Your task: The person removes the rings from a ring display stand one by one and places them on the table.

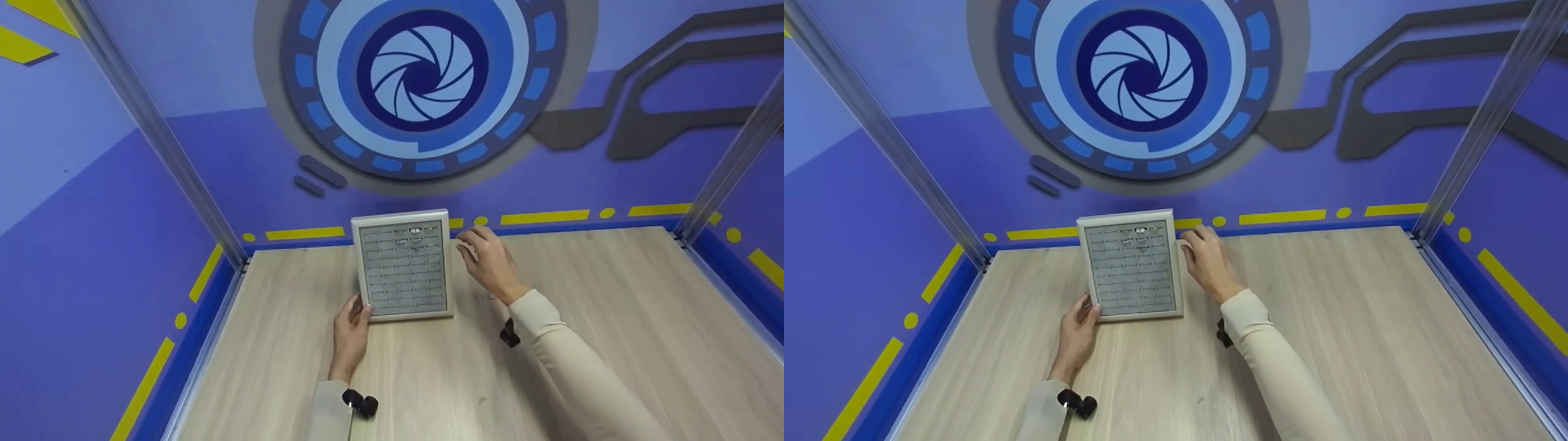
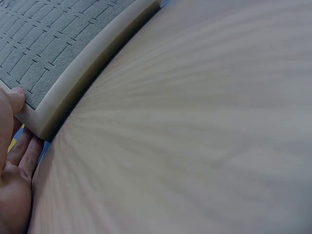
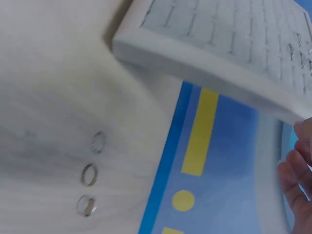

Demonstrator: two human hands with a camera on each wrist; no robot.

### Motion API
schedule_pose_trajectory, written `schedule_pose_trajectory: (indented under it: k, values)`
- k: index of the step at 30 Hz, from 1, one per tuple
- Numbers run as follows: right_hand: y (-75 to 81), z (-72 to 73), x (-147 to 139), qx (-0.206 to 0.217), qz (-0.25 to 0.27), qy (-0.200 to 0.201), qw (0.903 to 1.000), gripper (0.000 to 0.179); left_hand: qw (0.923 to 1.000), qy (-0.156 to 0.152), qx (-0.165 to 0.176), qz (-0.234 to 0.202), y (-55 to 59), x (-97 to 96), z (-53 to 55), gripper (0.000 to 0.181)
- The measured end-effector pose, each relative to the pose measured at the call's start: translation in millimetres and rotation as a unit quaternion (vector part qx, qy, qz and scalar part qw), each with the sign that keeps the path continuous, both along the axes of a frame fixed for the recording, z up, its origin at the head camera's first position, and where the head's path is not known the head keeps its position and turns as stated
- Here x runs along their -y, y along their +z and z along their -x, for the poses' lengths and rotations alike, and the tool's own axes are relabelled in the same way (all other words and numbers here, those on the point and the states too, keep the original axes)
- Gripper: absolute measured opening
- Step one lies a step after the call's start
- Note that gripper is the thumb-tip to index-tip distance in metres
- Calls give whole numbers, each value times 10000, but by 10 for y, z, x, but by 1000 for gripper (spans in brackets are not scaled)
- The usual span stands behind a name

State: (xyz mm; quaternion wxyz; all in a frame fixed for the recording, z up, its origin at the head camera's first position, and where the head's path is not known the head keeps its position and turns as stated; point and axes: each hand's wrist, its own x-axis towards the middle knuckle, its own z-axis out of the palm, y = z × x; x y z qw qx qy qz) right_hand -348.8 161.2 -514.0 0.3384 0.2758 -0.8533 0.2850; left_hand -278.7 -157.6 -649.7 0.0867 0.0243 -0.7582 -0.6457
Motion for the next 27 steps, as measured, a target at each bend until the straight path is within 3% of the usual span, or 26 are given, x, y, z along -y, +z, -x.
schedule_pose_trajectory:
  k: [8, 15, 27]
  values:
    - [123, 42, 197, -239, 53, 11, 9997, 17, 9999, -109, -72, -29, 5, 13, -20, 61]
    - [208, 124, 381, -307, 314, 144, 9989, 9, 9999, -110, -110, -67, 20, 11, -24, 60]
    - [205, 172, 551, -111, 283, -235, 9993, 5, 9998, -123, -99, -88, 9, 13, -27, 59]
